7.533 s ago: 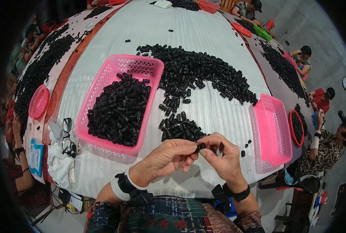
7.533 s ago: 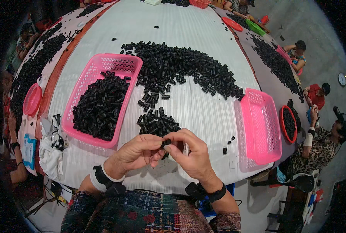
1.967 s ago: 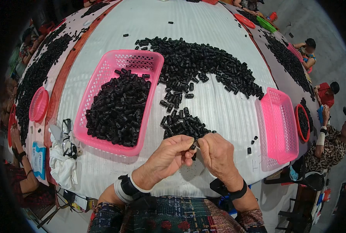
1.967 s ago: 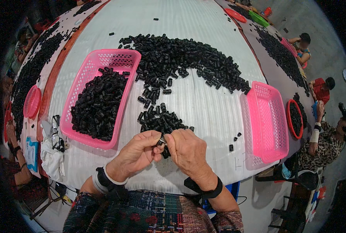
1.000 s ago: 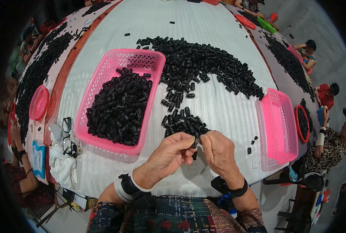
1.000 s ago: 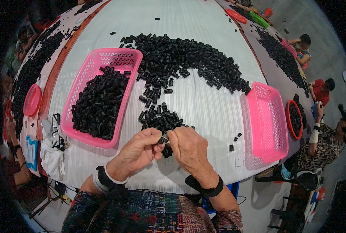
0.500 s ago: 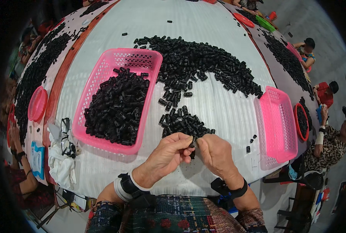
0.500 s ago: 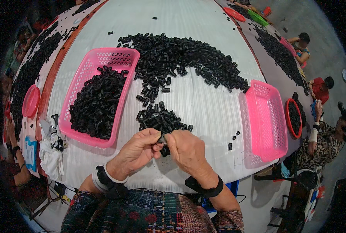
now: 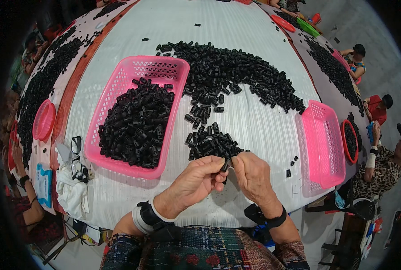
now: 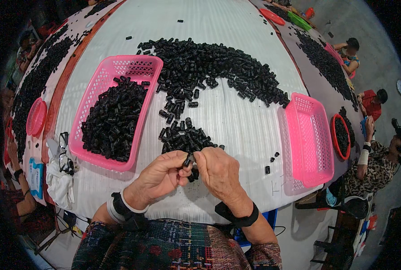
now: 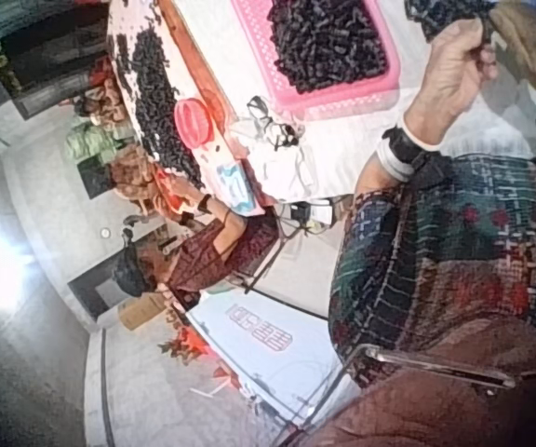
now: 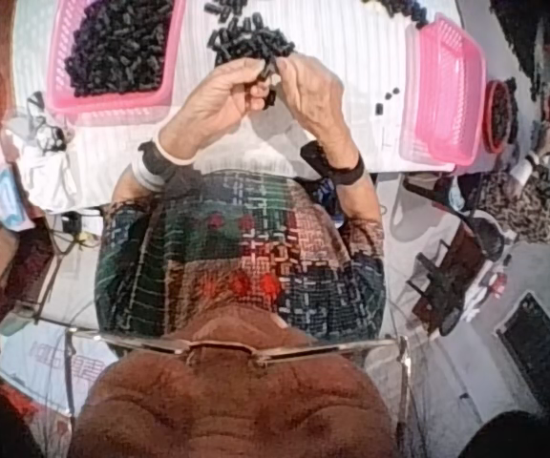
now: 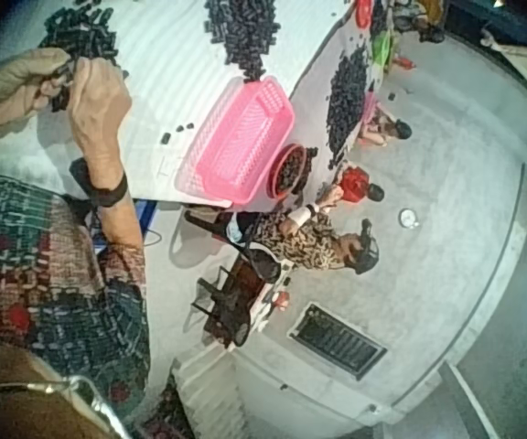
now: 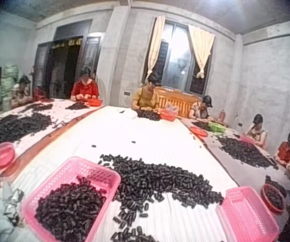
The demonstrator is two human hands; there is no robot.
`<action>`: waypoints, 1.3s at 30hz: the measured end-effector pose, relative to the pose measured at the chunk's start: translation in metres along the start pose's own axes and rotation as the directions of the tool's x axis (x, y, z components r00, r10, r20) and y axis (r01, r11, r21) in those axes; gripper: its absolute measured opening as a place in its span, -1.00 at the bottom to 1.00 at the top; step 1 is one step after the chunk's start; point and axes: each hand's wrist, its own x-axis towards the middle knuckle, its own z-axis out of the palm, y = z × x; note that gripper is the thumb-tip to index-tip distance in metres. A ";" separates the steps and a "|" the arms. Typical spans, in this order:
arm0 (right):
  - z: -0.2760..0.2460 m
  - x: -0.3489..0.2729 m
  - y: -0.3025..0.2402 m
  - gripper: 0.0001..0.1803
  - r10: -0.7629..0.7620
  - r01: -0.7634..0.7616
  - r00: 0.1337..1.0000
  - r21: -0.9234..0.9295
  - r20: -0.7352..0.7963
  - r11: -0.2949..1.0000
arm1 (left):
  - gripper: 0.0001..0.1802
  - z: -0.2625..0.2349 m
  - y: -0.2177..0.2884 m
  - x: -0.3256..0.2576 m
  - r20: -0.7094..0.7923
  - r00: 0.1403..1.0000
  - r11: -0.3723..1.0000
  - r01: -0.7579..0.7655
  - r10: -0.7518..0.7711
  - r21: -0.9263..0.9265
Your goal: Assembling small black plastic toggles or cord locks by hand at a large work table.
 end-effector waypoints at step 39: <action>-0.007 -0.004 -0.012 -0.55 -0.049 0.067 0.995 0.214 -0.087 0.974 | -0.81 0.007 0.002 -0.004 0.024 0.999 0.997 -0.050 0.049 0.061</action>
